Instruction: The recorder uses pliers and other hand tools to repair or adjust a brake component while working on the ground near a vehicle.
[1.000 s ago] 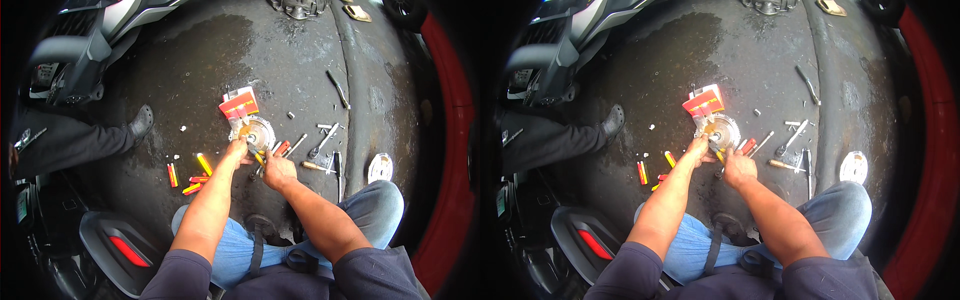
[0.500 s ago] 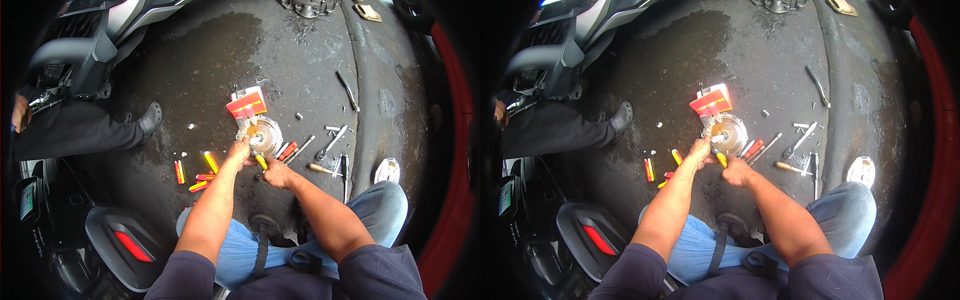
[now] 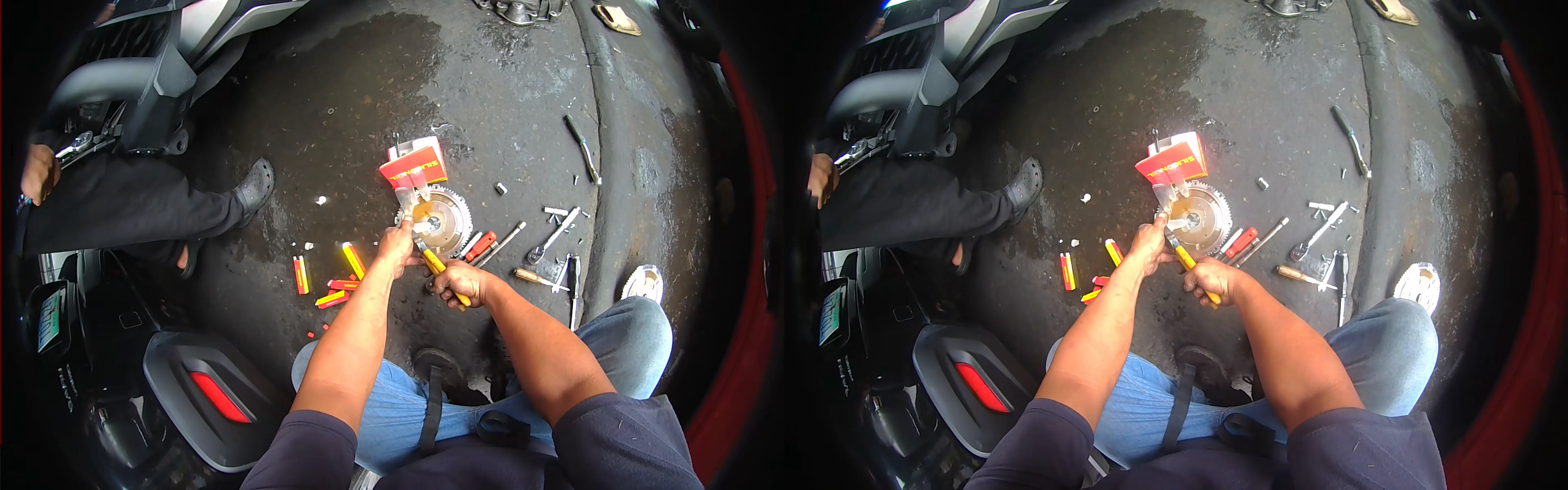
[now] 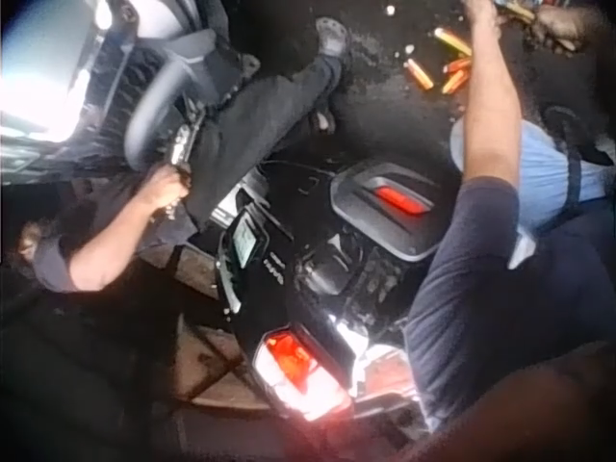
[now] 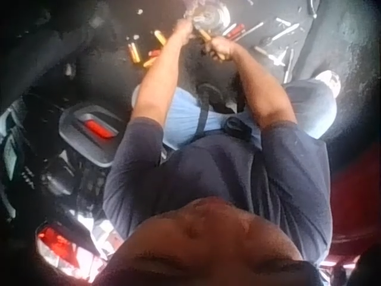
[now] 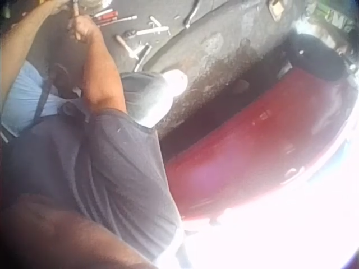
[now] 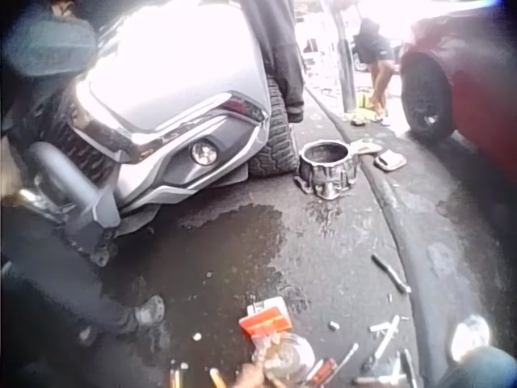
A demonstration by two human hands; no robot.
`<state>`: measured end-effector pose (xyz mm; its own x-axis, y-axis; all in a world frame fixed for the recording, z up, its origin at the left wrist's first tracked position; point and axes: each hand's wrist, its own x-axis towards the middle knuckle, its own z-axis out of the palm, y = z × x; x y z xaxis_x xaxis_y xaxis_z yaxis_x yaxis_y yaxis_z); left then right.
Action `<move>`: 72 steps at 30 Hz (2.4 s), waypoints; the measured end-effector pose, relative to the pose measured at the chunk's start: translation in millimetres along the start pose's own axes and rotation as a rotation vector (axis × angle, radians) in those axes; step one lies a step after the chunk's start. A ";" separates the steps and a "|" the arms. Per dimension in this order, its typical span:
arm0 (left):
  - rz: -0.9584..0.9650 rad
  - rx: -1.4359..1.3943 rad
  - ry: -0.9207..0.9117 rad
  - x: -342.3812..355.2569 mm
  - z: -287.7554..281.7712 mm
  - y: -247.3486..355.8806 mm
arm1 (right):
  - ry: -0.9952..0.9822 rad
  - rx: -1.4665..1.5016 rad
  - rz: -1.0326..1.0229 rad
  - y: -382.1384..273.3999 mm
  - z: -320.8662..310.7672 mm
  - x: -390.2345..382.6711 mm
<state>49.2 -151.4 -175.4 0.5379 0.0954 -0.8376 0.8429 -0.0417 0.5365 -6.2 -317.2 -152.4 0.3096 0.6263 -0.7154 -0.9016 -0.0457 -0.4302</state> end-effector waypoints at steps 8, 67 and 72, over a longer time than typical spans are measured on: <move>-0.077 -0.050 -0.082 -0.8 -2.9 3.8 | -0.199 0.294 0.048 18.0 -14.5 23.4; -0.076 0.037 -0.183 13.2 -3.4 4.3 | 0.565 -1.024 -0.036 -8.9 16.7 -17.3; -0.021 0.051 -0.153 16.9 -4.0 3.2 | 0.509 -0.934 -0.163 8.1 3.0 3.7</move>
<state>60.9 -146.0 -187.5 0.5133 -0.0556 -0.8564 0.8514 -0.0920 0.5163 -13.2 -312.9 -156.9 0.6892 0.2913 -0.6634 -0.3168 -0.7023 -0.6375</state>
